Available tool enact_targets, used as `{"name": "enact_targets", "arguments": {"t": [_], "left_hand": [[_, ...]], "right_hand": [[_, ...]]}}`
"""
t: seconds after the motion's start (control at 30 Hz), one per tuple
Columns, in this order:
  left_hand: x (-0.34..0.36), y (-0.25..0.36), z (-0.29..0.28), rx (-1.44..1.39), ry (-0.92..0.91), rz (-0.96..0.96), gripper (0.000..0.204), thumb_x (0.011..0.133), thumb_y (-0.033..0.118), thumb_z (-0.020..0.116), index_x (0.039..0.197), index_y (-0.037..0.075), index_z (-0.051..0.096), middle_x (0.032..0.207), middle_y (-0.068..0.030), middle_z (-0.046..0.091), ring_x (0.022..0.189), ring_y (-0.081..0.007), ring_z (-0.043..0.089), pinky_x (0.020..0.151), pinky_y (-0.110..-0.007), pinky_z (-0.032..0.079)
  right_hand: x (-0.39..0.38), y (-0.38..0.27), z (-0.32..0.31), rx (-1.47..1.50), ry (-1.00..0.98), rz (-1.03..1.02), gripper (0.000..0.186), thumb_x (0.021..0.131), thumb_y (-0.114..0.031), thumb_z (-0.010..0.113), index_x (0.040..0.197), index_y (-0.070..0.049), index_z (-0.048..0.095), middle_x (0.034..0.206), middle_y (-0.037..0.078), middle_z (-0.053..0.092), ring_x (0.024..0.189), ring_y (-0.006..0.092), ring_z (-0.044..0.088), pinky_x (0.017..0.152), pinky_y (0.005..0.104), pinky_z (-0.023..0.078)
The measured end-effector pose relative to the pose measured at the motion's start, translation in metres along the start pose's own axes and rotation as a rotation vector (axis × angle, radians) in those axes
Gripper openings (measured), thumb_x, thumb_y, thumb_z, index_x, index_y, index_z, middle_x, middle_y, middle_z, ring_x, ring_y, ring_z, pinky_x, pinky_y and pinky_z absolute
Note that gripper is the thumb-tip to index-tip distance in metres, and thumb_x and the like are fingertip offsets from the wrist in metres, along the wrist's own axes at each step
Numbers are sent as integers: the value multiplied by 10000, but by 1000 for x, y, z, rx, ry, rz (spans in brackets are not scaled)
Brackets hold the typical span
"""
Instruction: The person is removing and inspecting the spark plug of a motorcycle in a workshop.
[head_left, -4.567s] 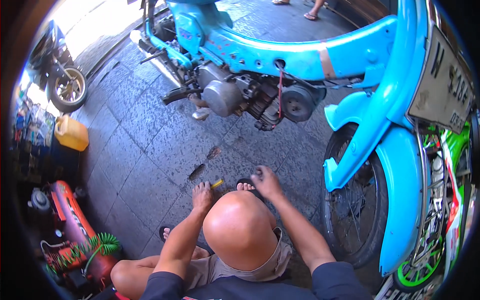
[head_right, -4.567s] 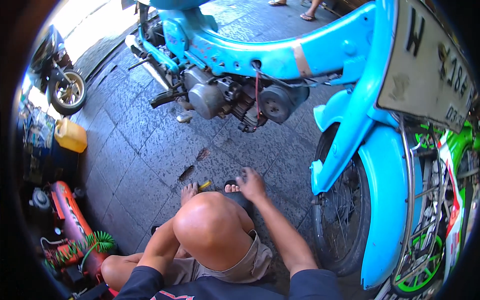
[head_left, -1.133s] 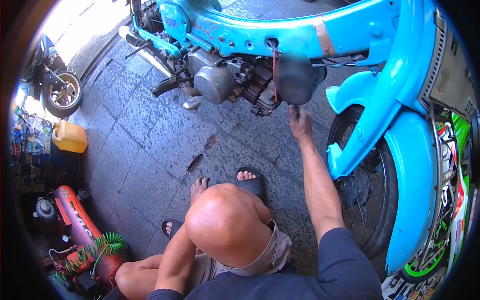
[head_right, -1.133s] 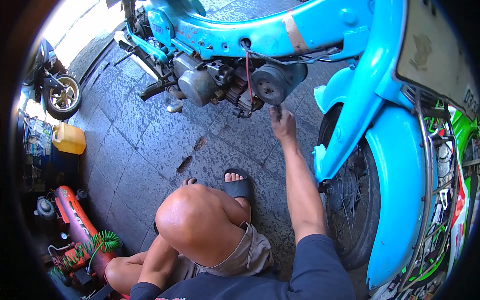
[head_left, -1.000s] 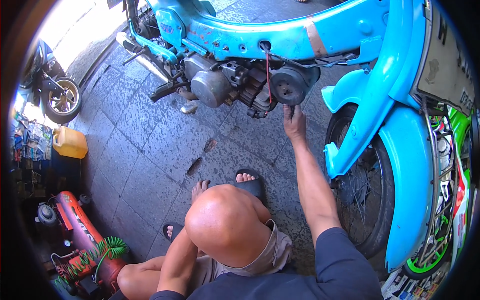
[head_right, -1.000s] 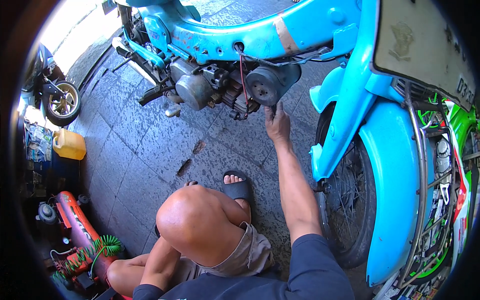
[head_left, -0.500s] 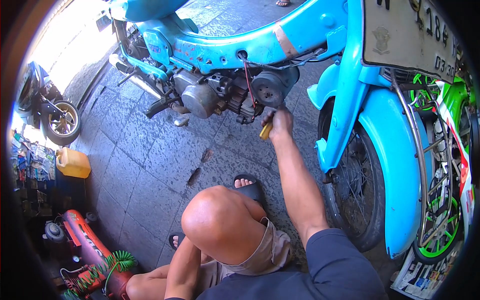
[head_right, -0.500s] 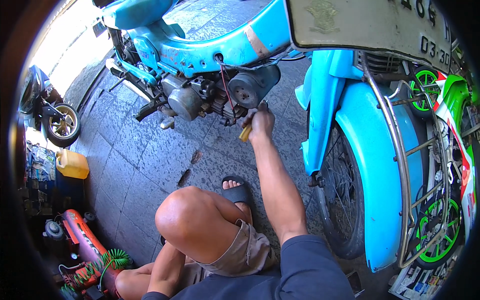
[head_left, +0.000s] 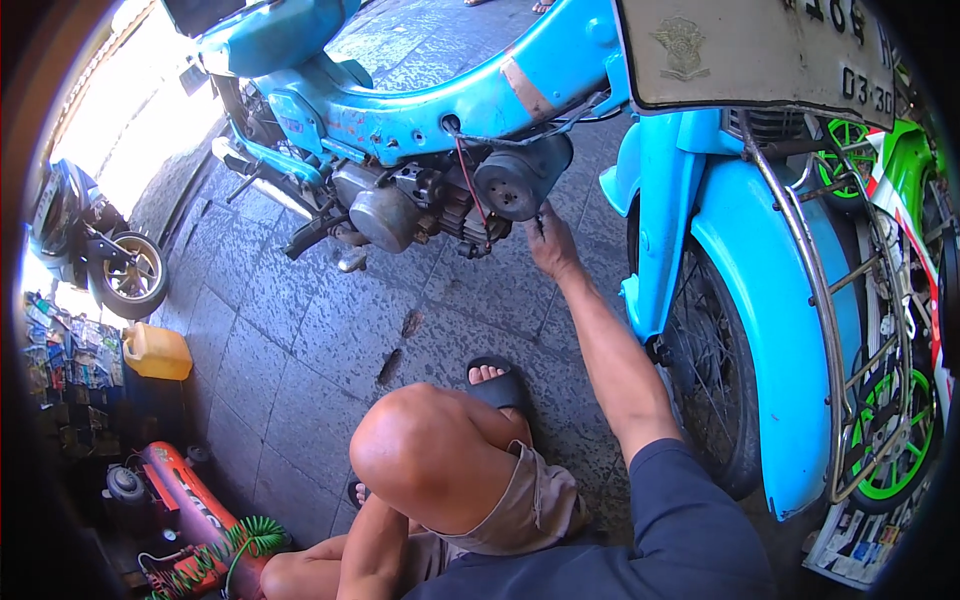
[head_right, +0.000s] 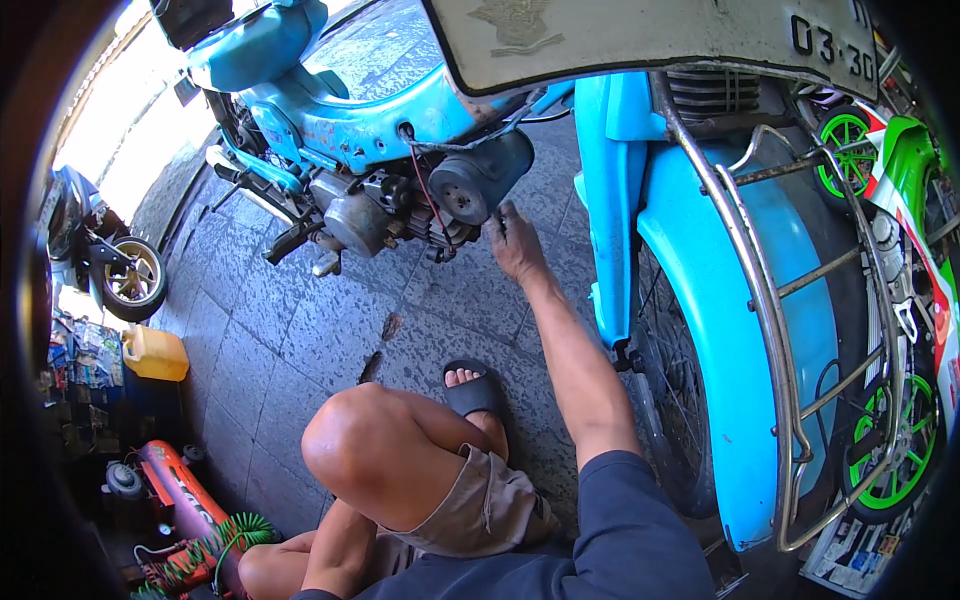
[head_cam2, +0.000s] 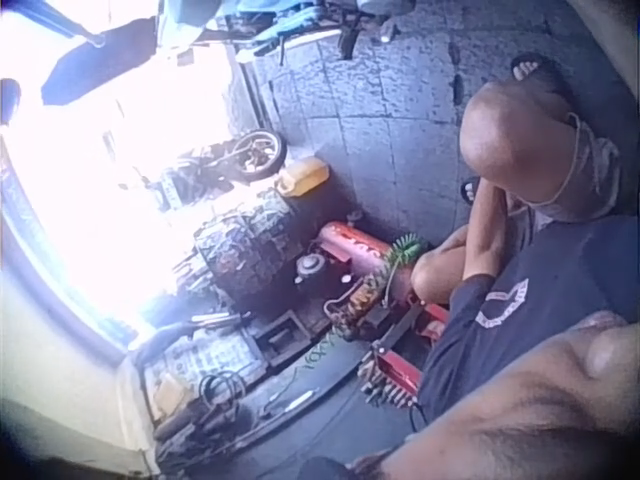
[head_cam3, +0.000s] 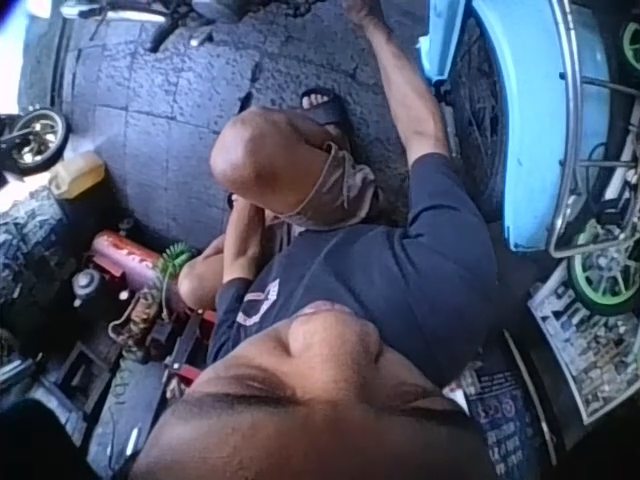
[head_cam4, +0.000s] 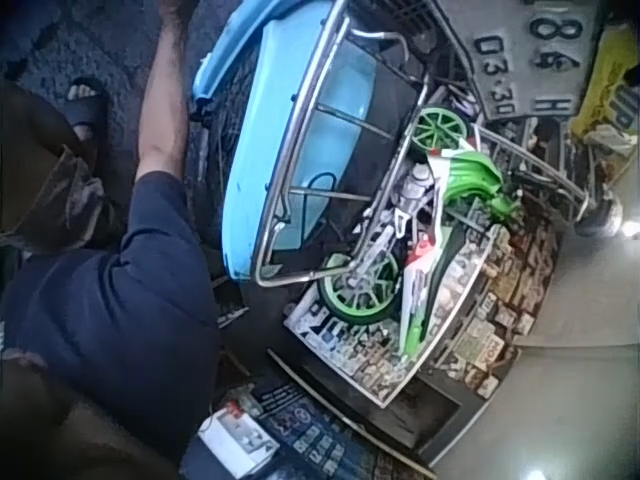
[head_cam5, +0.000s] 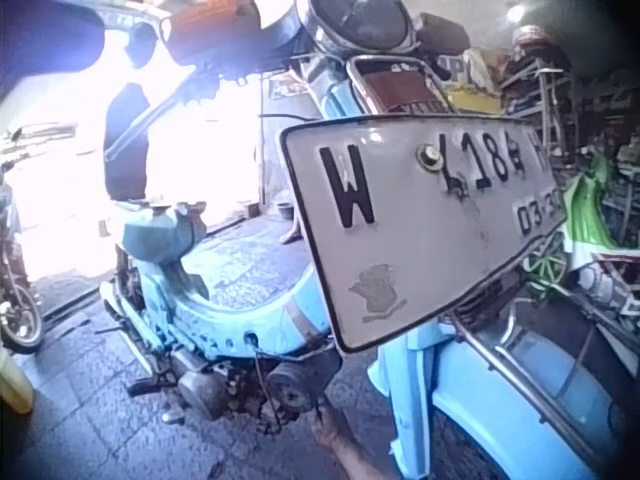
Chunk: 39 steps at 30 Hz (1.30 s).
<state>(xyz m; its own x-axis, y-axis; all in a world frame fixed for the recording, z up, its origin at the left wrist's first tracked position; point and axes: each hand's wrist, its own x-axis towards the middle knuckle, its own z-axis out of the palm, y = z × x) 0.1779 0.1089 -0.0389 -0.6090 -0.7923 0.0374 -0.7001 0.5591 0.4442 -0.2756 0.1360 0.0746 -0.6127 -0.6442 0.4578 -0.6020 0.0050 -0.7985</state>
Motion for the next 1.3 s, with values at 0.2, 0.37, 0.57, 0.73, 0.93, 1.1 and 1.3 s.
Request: {"name": "enact_targets", "arguments": {"t": [0.2, 0.37, 0.57, 0.73, 0.93, 1.1, 1.3], "left_hand": [[1, -8, 4, 15, 15, 16, 475, 896, 343, 630, 1208, -12, 585, 1228, -236, 586, 1137, -371, 553, 953, -461, 447], [-1, -10, 11, 18, 25, 21, 474, 894, 340, 631, 1204, -16, 587, 1220, -237, 592, 1130, -368, 558, 948, -459, 450], [-8, -21, 14, 29, 56, -11, 472, 892, 336, 632, 1198, -21, 589, 1212, -239, 598, 1121, -364, 565, 942, -457, 454], [-9, -23, 31, 13, 64, -11, 471, 890, 333, 632, 1194, -25, 591, 1205, -240, 603, 1113, -360, 571, 936, -455, 458], [-13, -40, 41, 26, 89, -36, 469, 888, 329, 633, 1189, -30, 594, 1196, -241, 609, 1105, -356, 577, 930, -453, 462], [-4, -48, 44, 27, 122, -38, 468, 886, 325, 634, 1185, -34, 596, 1189, -243, 615, 1097, -353, 583, 925, -452, 465], [-10, -40, 49, 25, 131, -40, 467, 884, 321, 635, 1179, -38, 598, 1180, -244, 621, 1088, -349, 589, 918, -450, 469]], "right_hand": [[5, -9, 8, 56, -36, 155, 231, 978, -198, 455, 1068, -6, 546, 783, 225, 596, 726, 382, 610, 648, 470, 477], [28, -44, 22, 1039, 141, 1119, 145, 971, -105, 419, 865, -45, 499, 612, 47, 475, 459, 164, 446, 445, 350, 427], [11, -41, 2, 711, 99, 918, 183, 997, -187, 419, 891, -56, 490, 611, 50, 477, 444, 159, 467, 409, 343, 419], [9, 1, -2, 158, -62, 188, 259, 975, -243, 485, 1057, 0, 522, 805, 195, 601, 728, 376, 615, 679, 470, 494], [5, -4, -8, -79, -111, -135, 323, 957, -228, 493, 1195, -10, 513, 1026, 280, 604, 966, 509, 544, 825, 497, 456], [2, 7, 3, -101, -78, -180, 309, 971, -241, 475, 1163, -5, 527, 841, 247, 613, 783, 491, 575, 703, 503, 477], [21, -33, 18, 766, 107, 1048, 117, 950, -160, 479, 937, -67, 549, 630, 74, 510, 498, 197, 508, 457, 365, 421]]}}
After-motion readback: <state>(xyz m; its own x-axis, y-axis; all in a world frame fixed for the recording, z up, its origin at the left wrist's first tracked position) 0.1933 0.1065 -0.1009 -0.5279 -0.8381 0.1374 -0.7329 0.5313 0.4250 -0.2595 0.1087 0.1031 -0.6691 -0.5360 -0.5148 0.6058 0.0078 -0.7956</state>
